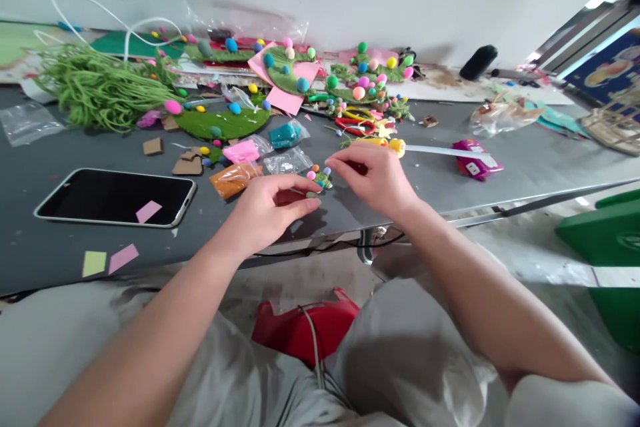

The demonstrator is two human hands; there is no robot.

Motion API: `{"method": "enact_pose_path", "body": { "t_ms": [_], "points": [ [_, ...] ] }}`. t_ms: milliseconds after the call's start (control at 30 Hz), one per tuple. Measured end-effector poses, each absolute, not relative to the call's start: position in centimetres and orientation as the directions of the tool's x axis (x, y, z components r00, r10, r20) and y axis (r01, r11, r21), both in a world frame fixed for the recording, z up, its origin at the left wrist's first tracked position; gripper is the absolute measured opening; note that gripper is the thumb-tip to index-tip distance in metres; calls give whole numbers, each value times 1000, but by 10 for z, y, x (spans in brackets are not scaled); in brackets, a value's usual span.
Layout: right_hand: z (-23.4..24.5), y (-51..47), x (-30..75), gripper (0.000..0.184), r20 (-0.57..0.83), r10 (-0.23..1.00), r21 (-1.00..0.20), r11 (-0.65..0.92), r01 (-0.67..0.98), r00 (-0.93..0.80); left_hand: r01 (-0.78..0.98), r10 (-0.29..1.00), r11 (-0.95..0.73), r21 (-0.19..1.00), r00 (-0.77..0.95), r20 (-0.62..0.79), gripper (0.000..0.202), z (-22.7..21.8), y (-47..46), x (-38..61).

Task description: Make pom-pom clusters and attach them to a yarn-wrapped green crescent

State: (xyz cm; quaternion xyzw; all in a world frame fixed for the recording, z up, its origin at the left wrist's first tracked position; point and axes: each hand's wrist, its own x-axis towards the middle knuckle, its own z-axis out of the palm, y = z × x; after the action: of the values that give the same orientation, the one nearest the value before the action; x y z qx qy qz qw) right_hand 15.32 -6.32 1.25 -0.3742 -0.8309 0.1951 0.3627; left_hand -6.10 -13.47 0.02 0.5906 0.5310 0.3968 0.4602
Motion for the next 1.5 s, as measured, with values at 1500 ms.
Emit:
{"method": "enact_pose_path", "body": {
  "t_ms": [1500],
  "points": [
    [15,-63,130,18,457,597,-562,768,306,-660,-257,986,149,955,-36,-163,37,0,-131,-65]
  ]
}}
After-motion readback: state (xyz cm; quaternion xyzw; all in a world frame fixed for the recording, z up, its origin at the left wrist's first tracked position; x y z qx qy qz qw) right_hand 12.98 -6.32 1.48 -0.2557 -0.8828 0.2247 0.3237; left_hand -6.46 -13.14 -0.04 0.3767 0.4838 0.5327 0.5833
